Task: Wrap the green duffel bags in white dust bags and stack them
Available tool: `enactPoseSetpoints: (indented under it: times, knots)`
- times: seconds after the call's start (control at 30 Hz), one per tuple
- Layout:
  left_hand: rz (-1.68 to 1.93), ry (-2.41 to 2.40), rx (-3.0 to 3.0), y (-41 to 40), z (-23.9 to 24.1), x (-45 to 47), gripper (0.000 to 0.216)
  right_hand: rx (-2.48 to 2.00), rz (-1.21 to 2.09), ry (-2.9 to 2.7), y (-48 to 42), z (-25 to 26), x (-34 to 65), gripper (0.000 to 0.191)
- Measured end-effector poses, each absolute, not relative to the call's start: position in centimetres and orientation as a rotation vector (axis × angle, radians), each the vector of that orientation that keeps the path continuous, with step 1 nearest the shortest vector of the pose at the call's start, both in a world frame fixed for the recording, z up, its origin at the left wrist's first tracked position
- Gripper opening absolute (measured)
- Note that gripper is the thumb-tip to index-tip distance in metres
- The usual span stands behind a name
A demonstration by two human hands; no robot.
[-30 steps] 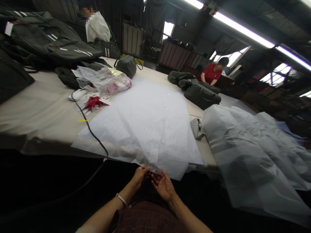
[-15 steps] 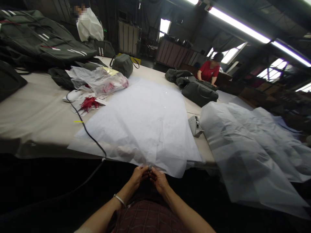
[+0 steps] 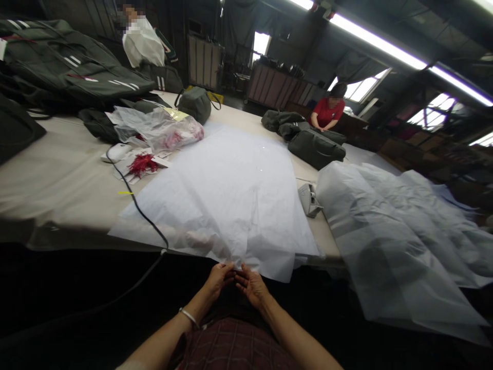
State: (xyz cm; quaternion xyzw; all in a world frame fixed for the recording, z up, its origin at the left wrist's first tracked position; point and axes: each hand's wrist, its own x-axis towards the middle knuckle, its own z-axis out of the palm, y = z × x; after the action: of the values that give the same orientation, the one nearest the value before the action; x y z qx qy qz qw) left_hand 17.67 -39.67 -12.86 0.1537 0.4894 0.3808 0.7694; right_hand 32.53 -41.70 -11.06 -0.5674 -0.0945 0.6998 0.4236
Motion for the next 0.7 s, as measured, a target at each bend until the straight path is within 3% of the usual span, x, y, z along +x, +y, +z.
enactPoseSetpoints:
  times: [0.17, 0.5, 0.7]
  knots:
    - [0.826, 1.059, 0.328, -39.8, -12.8, 17.6, 0.043, -1.456, 1.677, -0.187, -41.1, -12.7, 32.0, 0.047]
    - [0.896, 0.965, 0.198, -39.9, -12.7, 17.4, 0.045, -1.273, 1.941, -0.135, -43.6, -11.1, 36.0, 0.043]
    - [0.837, 0.920, 0.121, -40.7, -12.5, 17.5, 0.052, -1.616, 1.967, -0.242, -47.0, -14.3, 39.9, 0.053]
